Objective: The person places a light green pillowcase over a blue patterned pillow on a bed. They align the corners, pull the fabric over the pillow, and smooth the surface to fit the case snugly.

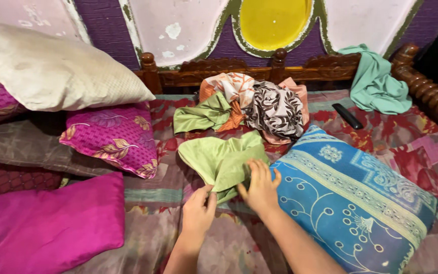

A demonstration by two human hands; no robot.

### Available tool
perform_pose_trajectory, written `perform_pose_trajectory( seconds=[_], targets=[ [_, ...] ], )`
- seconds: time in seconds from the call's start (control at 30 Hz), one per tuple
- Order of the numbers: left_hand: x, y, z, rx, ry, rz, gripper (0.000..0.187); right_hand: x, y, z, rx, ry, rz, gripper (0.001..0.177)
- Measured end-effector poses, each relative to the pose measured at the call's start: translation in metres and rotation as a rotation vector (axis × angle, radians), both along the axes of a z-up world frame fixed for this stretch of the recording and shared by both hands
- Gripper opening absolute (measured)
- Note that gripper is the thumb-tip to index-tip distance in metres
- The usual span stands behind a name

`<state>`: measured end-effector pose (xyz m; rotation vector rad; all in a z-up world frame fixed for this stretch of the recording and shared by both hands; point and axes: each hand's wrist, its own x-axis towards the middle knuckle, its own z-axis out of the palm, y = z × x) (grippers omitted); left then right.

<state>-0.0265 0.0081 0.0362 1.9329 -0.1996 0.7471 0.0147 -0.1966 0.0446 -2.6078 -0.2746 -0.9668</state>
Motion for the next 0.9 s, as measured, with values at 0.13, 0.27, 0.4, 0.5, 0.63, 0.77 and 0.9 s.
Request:
perform_pose_trajectory(
  seconds=[0.13,0.27,0.4,0.5,0.63,0.77,0.9],
  targets=[
    [-0.013,0.036,0.006,-0.167,0.048,0.136,0.026,0.046,-0.018,-0.003,-0.041,0.145,-0.182,0.055],
    [-0.015,0.093,0.011,-0.446,-0.062,0.191,0.022,0.061,-0.053,0.011,-0.027,0.417,-0.34,0.029],
    [-0.008,0.11,0.003,-0.479,0.029,0.275,0.021,0.043,-0.044,0.031,0.024,0.639,0.014,0.051],
    [0.003,0.098,-0.007,-0.685,-0.026,0.119,0.02,0.022,-0.021,0.018,-0.1,0.691,0.238,0.06],
    [0.006,0.09,-0.01,-0.67,-0.014,0.1,0.021,0.019,0.006,-0.035,-0.055,0.761,0.123,0.069],
    [0.003,0.099,-0.008,-0.728,-0.02,0.063,0.02,0.045,0.001,-0.094,-0.01,0.702,0.023,0.036],
    [0.001,0.12,-0.023,-0.868,0.089,-0.006,0.02,0.076,-0.008,-0.134,0.414,0.637,0.118,0.033]
  ],
)
